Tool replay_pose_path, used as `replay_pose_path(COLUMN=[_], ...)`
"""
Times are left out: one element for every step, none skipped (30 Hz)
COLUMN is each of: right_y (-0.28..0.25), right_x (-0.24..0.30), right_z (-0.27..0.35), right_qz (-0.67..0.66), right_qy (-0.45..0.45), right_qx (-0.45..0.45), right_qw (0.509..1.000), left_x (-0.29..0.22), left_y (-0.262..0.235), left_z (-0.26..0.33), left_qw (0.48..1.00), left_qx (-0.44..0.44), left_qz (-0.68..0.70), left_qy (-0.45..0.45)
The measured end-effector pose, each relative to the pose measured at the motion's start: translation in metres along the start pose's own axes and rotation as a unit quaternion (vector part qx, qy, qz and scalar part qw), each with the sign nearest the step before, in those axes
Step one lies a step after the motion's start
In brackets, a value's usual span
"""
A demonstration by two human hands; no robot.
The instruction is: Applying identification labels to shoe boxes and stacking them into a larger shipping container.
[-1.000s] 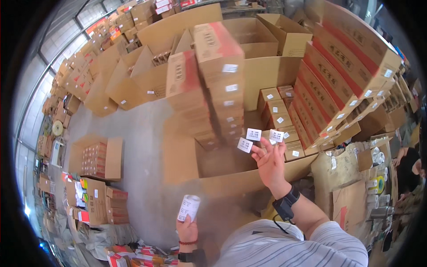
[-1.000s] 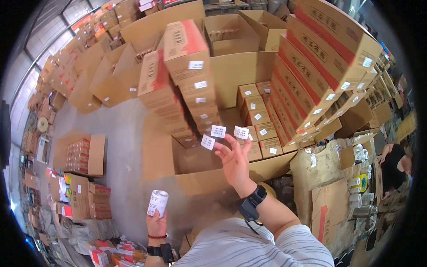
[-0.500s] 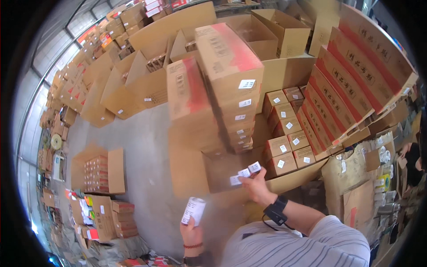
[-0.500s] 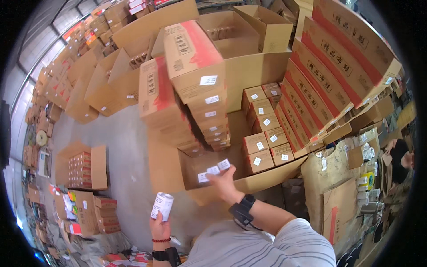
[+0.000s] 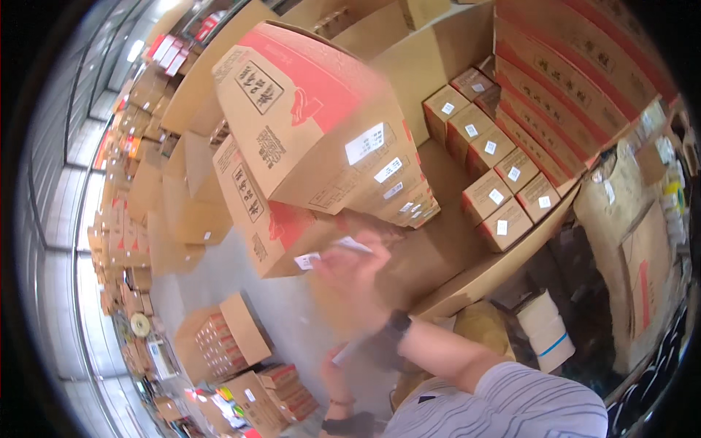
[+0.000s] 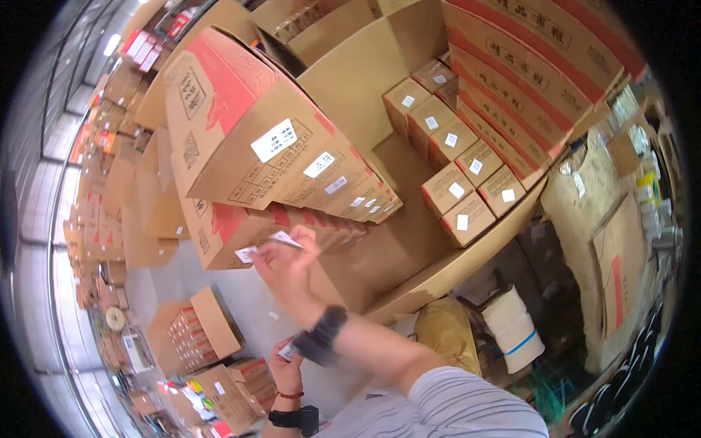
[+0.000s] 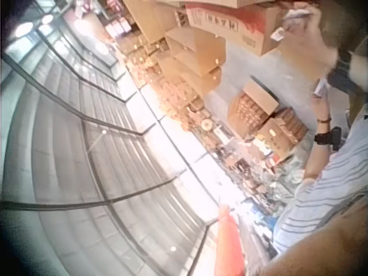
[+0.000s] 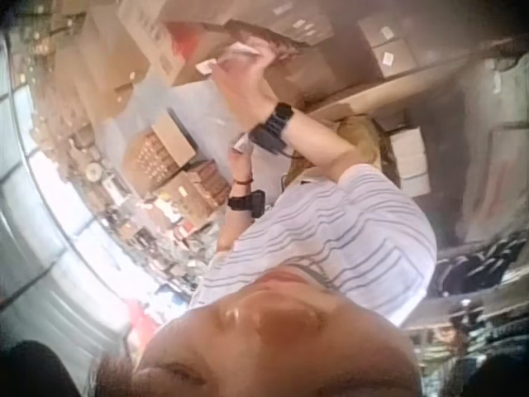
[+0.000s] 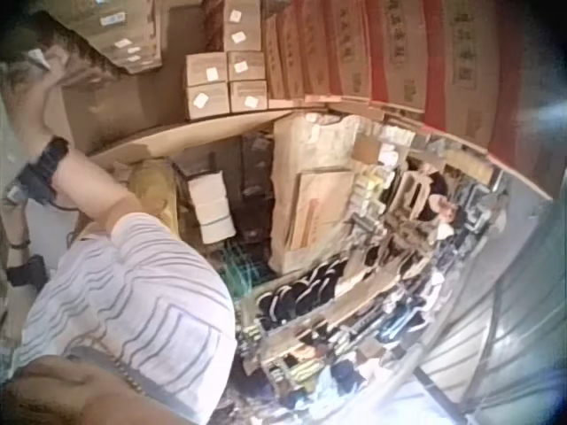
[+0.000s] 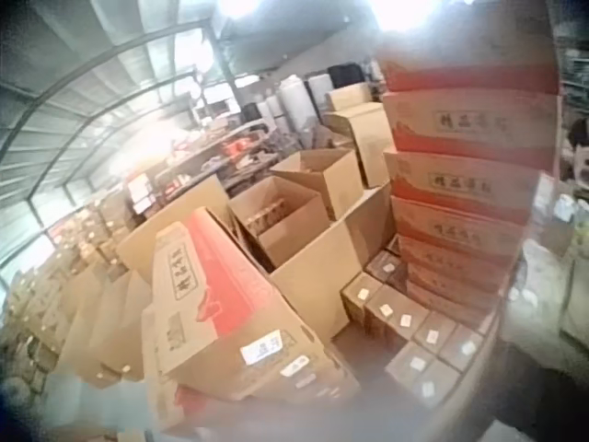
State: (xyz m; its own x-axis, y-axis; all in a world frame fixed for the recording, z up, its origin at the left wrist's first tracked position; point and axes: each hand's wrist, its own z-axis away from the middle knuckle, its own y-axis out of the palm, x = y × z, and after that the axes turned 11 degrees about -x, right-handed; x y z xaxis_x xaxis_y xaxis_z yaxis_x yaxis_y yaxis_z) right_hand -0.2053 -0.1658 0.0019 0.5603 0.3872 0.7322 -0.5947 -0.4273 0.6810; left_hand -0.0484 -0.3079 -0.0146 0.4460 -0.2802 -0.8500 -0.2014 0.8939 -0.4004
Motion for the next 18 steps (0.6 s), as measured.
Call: replay_pose_path(right_y=[-0.005,-0.018,-0.019,-0.019,-0.015,-0.014,-0.026,-0.023,-0.017,-0.025,-0.029,-0.038,-0.045,-0.055,-0.066,-0.075,-0.064,-0.049], right_x=[-0.012,-0.017,-0.026,-0.041,-0.052,-0.057,-0.062,-0.065,-0.076,-0.087,-0.107,-0.126,-0.143,-0.168,-0.193,-0.216,-0.22,-0.218], right_z=[-0.004,-0.007,0.0,0.001,0.004,0.011,0.016,0.023,0.024,0.03,0.041,0.047,0.057,0.063,0.06,0.059,0.052,0.049], right_qz=[0.058,0.06,0.091,0.131,0.131,0.069,0.013,-0.063,-0.052,-0.053,0.016,0.092,-0.017,-0.017,0.043,0.104,0.271,0.428], right_qy=[0.061,0.049,-0.003,-0.065,-0.075,0.025,0.121,0.22,0.189,0.183,0.131,0.08,0.134,0.129,0.123,0.118,0.175,0.235], right_qx=[-0.01,-0.025,-0.081,-0.148,-0.166,-0.194,-0.226,-0.245,-0.259,-0.277,-0.296,-0.311,-0.298,-0.315,-0.309,-0.303,-0.32,-0.316], right_qw=[0.996,0.997,0.993,0.978,0.974,0.978,0.967,0.942,0.946,0.942,0.946,0.942,0.945,0.94,0.942,0.94,0.891,0.813], left_x=[0.004,0.008,0.054,0.066,0.076,0.086,0.039,0.042,0.047,0.055,0.061,0.049,0.035,0.027,0.033,0.038,0.045,0.05], left_y=[-0.004,-0.008,-0.039,-0.051,-0.057,-0.062,-0.039,-0.05,-0.062,-0.07,-0.081,-0.074,-0.067,-0.061,-0.059,-0.057,-0.058,-0.064], left_z=[-0.006,-0.015,-0.042,-0.064,-0.079,-0.084,-0.07,-0.08,-0.097,-0.112,-0.128,-0.131,-0.131,-0.127,-0.138,-0.149,-0.164,-0.176], left_qw=[0.999,0.996,0.987,0.984,0.985,0.988,0.992,0.99,0.989,0.987,0.965,0.96,0.979,0.99,0.989,0.985,0.98,0.974], left_qx=[0.026,0.059,0.066,0.082,0.083,0.077,0.108,0.113,0.119,0.125,0.095,0.11,0.111,0.11,0.124,0.144,0.144,0.135], left_qz=[0.024,0.048,-0.086,-0.094,-0.087,-0.08,-0.05,-0.059,-0.072,-0.085,-0.189,-0.201,-0.129,-0.058,-0.058,-0.068,-0.094,-0.118], left_qy=[-0.023,-0.045,0.121,0.131,0.121,0.103,0.05,0.053,0.056,0.059,0.157,0.159,0.111,0.059,0.062,0.062,0.101,0.139])
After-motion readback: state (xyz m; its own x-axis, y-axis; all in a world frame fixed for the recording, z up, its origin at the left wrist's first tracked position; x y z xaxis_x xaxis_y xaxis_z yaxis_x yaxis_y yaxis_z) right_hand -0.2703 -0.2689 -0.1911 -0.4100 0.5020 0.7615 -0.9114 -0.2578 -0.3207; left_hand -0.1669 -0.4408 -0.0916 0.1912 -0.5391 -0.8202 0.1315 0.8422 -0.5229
